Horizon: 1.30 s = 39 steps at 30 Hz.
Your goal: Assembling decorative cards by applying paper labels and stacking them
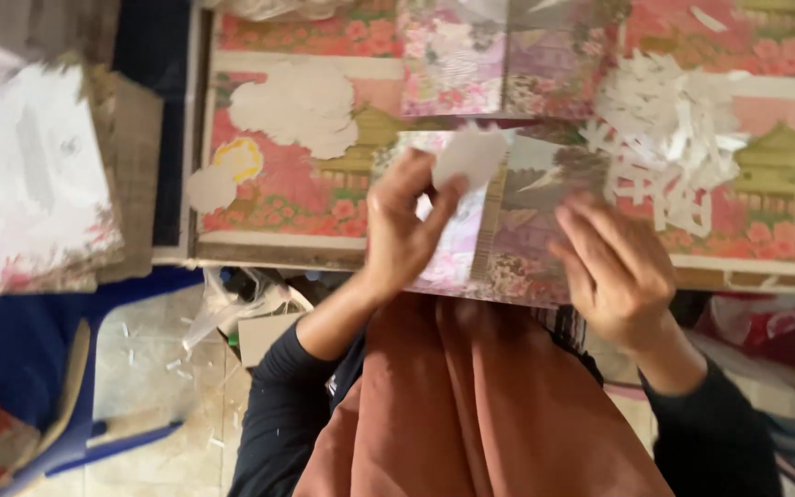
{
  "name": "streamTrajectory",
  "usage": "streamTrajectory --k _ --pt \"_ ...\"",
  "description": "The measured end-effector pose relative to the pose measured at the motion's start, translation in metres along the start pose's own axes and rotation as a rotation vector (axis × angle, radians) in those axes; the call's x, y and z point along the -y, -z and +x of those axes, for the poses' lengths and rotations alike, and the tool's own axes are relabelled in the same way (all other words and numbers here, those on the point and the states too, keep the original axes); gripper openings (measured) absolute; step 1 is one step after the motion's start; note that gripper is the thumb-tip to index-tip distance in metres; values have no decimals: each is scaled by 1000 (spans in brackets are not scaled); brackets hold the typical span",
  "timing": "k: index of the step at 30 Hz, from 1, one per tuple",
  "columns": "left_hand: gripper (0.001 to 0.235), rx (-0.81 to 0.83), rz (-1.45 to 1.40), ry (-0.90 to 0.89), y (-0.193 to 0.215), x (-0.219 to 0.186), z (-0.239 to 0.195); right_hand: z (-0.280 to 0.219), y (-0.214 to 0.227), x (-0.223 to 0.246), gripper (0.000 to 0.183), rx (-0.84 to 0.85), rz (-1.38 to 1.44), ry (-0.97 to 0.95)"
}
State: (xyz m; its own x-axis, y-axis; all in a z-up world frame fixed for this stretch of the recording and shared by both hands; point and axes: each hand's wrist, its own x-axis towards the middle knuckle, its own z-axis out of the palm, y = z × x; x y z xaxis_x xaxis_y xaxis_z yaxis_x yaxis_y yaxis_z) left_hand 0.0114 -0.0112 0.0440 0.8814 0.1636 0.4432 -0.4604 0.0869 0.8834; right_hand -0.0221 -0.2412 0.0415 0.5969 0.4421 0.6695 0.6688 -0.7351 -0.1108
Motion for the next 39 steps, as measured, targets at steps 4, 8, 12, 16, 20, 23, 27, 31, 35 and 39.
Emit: streamTrajectory --k 4,8,12,16,20,23,27,31,35,39 --pt "16 142 196 -50 -31 -16 -18 65 -9 10 18 -282 -28 82" --pt "13 145 193 -75 -36 -16 -25 78 -11 19 14 -218 -136 105" --pt "11 128 176 -64 -42 -12 -22 77 -5 23 16 -116 -140 83" --pt "3 167 188 -91 -51 -18 -18 81 -4 24 12 -108 -320 100" --pt "14 267 244 -88 -55 -16 -14 79 -4 20 12 -128 -433 69" --pt "20 280 297 -40 -49 8 -19 68 -9 7 12 -193 -387 28" --pt "16 305 258 15 -41 1 -12 53 -3 -47 7 -264 -502 -92" --pt "14 249 432 148 -39 -5 -9 20 0 -79 48 -24 -583 -494" --pt "21 224 304 57 -54 -6 -11 33 -19 2 34 -168 0 -189" --pt "21 218 436 4 -41 15 -19 34 -10 14 17 -225 129 -30"
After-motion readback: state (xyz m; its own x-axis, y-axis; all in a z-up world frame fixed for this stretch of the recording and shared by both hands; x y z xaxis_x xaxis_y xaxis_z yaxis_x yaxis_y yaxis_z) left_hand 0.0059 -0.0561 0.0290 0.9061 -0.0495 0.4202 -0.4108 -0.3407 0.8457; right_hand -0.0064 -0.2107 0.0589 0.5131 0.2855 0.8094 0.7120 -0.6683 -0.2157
